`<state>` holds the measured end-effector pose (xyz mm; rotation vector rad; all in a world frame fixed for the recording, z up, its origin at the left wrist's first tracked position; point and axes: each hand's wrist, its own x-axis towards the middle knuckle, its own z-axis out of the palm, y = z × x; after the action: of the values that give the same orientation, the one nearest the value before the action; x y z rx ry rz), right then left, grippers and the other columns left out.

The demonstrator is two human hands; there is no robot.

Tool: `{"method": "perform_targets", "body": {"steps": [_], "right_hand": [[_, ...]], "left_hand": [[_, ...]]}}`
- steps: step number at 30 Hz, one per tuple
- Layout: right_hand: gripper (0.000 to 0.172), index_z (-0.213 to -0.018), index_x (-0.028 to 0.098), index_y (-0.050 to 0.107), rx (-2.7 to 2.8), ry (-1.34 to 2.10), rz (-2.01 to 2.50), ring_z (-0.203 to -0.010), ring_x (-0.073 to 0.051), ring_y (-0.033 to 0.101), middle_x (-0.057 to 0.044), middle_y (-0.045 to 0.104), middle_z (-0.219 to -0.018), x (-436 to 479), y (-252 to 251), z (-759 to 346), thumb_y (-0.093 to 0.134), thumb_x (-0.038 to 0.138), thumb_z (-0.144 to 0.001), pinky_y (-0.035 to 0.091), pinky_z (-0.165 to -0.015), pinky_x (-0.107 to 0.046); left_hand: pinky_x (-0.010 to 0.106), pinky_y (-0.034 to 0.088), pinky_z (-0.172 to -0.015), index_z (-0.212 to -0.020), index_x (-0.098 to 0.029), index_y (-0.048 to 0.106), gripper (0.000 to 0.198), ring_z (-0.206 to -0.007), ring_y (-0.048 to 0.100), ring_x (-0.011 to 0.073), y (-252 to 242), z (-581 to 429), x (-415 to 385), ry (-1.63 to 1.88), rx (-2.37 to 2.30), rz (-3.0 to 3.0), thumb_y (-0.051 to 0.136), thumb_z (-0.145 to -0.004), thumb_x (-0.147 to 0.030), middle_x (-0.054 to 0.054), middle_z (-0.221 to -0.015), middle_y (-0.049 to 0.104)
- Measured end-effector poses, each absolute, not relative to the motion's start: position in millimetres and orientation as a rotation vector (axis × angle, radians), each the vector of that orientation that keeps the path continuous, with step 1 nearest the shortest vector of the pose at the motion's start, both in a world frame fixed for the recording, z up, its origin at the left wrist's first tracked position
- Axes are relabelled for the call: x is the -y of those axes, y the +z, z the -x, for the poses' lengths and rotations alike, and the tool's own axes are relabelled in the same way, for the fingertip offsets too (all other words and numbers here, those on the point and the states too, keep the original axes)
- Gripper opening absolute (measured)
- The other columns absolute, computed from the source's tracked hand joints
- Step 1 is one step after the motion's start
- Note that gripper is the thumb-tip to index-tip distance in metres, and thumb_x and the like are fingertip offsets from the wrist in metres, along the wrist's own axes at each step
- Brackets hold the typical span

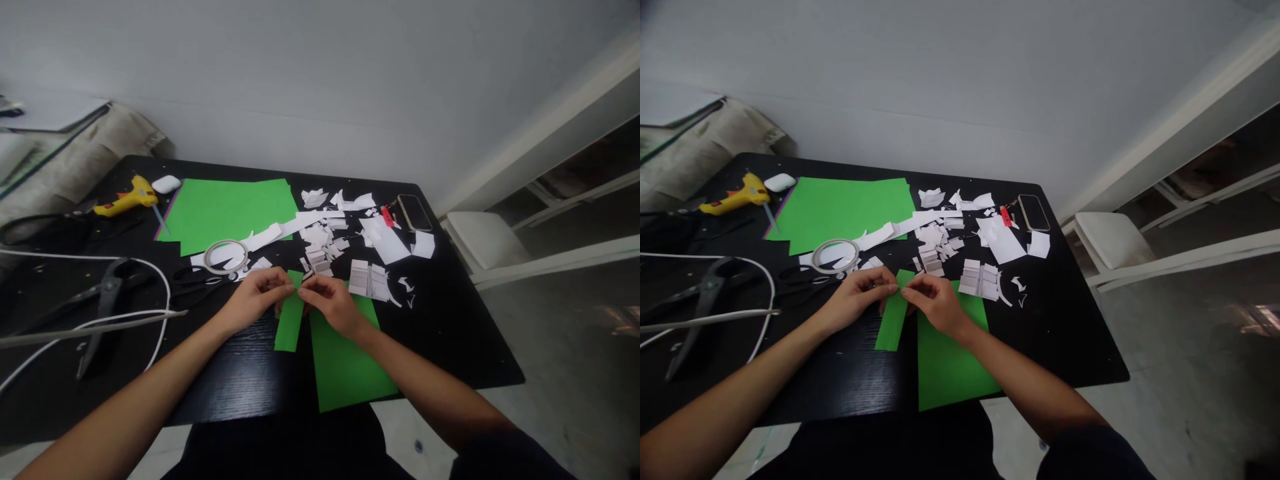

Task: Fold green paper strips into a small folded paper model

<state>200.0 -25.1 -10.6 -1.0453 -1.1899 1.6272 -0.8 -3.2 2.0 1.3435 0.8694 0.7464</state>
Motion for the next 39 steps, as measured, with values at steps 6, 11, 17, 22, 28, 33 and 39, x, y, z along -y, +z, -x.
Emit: {"method": "perform_targets", "body": {"steps": [6,11,17,22,28,33,39], "right_hand": [[0.029,-0.08,0.02,0.072,1.247,1.577,1.047,-0.063,-0.014,0.063,0.001,0.067,-0.072,24.7,-9.6,-199.9,0.085,0.046,-0.078,0.056,-0.059,-0.029],[0.027,-0.08,0.02,0.072,1.269,1.571,1.066,-0.065,-0.015,0.062,0.001,0.066,-0.073,24.8,-9.3,-200.7,0.084,0.044,-0.079,0.055,-0.061,-0.029],[0.025,-0.08,0.021,0.071,1.271,1.567,1.063,-0.068,-0.015,0.059,0.001,0.064,-0.074,25.7,-10.6,-200.9,0.083,0.044,-0.079,0.053,-0.063,-0.03],[0.024,-0.081,0.021,0.071,1.293,1.574,1.055,-0.071,-0.015,0.058,0.0,0.065,-0.076,25.3,-9.0,-201.6,0.083,0.041,-0.078,0.049,-0.065,-0.029],[0.024,-0.08,0.02,0.07,1.318,1.578,1.081,-0.068,-0.014,0.055,0.0,0.064,-0.075,24.8,-10.7,-202.3,0.083,0.04,-0.077,0.044,-0.063,-0.028],[0.026,-0.08,0.02,0.069,1.317,1.592,1.083,-0.066,-0.014,0.055,0.001,0.064,-0.074,24.6,-12.1,-201.9,0.083,0.041,-0.077,0.045,-0.061,-0.028],[0.026,-0.08,0.021,0.068,1.319,1.634,1.042,-0.063,-0.015,0.058,0.001,0.064,-0.072,25.3,-11.6,-201.8,0.082,0.042,-0.077,0.048,-0.059,-0.028]], "left_hand": [[0.023,0.043,-0.053,-0.081,-0.016,0.064,0.021,-0.05,0.055,0.0104,0.7,1.0,3.3,0.718,-0.867,-1.329,0.069,-0.089,-0.034,-0.003,-0.058,0.059],[0.022,0.043,-0.052,-0.082,-0.016,0.064,0.021,-0.049,0.055,0.0102,0.5,-0.4,4.1,0.72,-0.87,-1.332,0.069,-0.089,-0.035,-0.004,-0.058,0.059],[0.021,0.041,-0.05,-0.081,-0.015,0.065,0.023,-0.048,0.055,0.0103,-2.3,0.5,4.6,0.72,-0.879,-1.345,0.071,-0.088,-0.036,-0.003,-0.057,0.059],[0.02,0.039,-0.049,-0.081,-0.015,0.065,0.022,-0.049,0.053,0.0097,-0.4,-0.1,5.8,0.697,-0.867,-1.375,0.071,-0.087,-0.035,-0.004,-0.057,0.058],[0.021,0.04,-0.051,-0.079,-0.015,0.066,0.02,-0.051,0.053,0.0094,2.7,-2.0,7.2,0.695,-0.843,-1.402,0.07,-0.087,-0.033,-0.004,-0.06,0.058],[0.021,0.04,-0.051,-0.078,-0.015,0.066,0.021,-0.051,0.053,0.0095,1.9,-1.3,7.6,0.707,-0.861,-1.417,0.07,-0.087,-0.033,-0.003,-0.06,0.058],[0.021,0.04,-0.052,-0.077,-0.015,0.066,0.02,-0.052,0.054,0.0098,-1.1,0.4,8.3,0.717,-0.862,-1.417,0.07,-0.088,-0.032,-0.003,-0.061,0.06]]}}
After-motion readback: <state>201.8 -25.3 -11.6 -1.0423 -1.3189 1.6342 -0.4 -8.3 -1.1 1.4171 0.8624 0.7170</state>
